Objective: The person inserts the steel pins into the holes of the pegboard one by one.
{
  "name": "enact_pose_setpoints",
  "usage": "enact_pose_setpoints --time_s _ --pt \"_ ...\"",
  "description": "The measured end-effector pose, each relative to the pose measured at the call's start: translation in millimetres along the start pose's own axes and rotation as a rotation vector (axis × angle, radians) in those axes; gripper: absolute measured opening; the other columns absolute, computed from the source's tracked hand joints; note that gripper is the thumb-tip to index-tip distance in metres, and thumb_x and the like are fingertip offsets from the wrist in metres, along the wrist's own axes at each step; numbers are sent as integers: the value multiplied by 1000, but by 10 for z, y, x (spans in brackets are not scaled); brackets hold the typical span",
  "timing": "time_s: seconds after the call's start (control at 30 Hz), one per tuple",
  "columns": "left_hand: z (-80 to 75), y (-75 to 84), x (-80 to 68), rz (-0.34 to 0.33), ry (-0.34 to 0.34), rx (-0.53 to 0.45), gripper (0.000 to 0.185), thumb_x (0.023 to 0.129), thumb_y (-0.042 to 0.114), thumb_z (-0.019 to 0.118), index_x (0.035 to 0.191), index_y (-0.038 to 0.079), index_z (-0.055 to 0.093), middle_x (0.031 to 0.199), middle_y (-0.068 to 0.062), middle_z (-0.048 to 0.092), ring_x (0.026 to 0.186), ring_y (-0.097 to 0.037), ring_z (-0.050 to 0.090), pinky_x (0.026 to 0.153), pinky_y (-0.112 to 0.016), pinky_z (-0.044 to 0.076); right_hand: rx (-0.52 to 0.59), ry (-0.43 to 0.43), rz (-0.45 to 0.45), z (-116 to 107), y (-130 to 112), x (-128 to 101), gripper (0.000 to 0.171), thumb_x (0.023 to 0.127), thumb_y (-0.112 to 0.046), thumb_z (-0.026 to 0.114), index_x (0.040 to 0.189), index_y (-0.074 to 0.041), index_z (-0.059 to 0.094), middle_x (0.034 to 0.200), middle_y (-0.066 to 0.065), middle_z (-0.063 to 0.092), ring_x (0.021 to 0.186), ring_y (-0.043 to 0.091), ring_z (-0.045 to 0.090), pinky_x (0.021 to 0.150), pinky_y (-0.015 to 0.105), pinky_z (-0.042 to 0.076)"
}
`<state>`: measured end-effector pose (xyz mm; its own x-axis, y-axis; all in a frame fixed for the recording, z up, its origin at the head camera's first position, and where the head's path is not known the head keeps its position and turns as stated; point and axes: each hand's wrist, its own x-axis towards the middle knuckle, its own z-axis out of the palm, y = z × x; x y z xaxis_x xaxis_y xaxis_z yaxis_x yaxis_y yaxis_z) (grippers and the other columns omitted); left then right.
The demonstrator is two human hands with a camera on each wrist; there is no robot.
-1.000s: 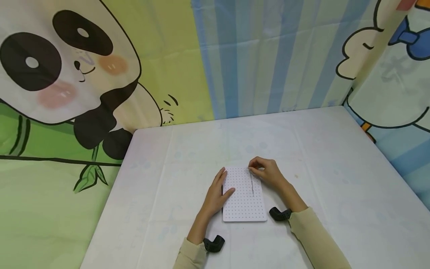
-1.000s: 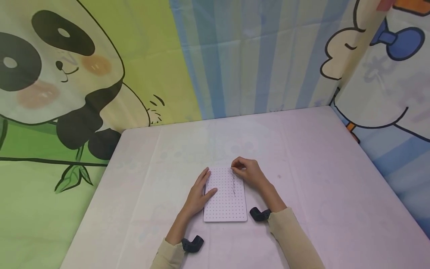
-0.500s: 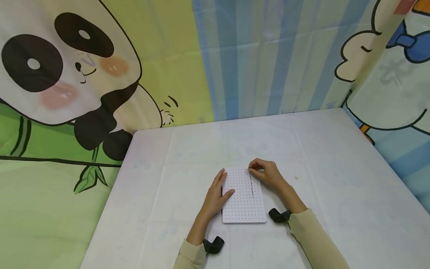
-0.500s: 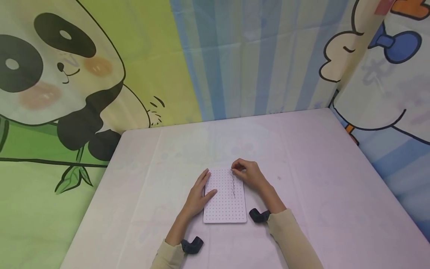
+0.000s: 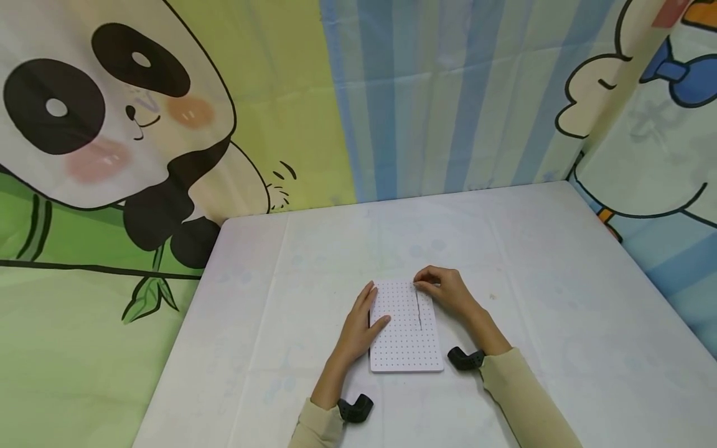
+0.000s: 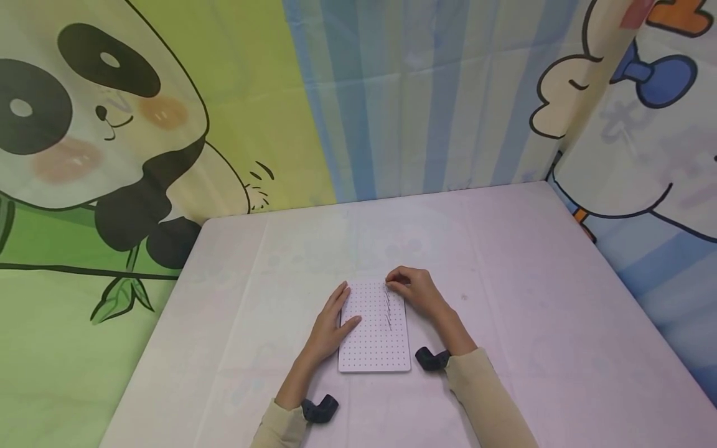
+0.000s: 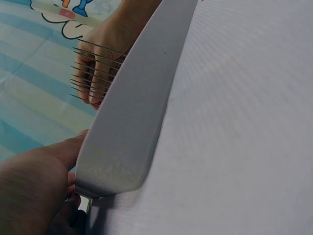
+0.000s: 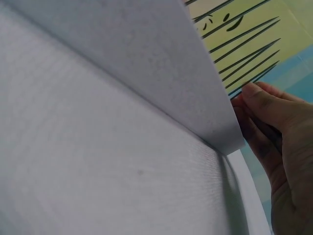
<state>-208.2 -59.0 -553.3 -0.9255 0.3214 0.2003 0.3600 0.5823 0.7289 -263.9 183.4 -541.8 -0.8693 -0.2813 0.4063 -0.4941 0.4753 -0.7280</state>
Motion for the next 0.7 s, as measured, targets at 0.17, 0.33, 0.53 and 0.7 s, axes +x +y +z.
enact_pose_setpoints --time_s 0.17,0.33,0.53,0.7 --pt "-9 -10 8 1 5 14 68 89 32 61 143 3 31 152 -5 20 137 -21 22 108 -40 26 37 2 8 -8 -1 9 12 85 -16 66 96 -12 70 91 -3 69 84 13 65 73 25 53" --pt "4 -34 32 1 14 9 68 88 30 63 142 2 32 152 -5 21 136 -20 22 108 -39 25 149 2 29 -30 29 22 16 89 -12 60 101 -5 68 92 2 69 83 14 66 73 24 53" --pt "-12 -62 64 -58 -10 -138 68 86 33 65 141 5 36 150 -3 24 137 -20 22 109 -39 23 276 110 60 -145 108 -2 23 94 -9 51 108 6 62 88 13 68 78 25 66 70 30 54" --pt "-174 -26 88 -150 67 -257 62 86 29 65 139 6 41 147 -10 30 135 -24 26 107 -38 27 176 267 51 -384 84 24 24 95 -7 51 113 5 60 91 17 66 82 30 64 72 28 54"
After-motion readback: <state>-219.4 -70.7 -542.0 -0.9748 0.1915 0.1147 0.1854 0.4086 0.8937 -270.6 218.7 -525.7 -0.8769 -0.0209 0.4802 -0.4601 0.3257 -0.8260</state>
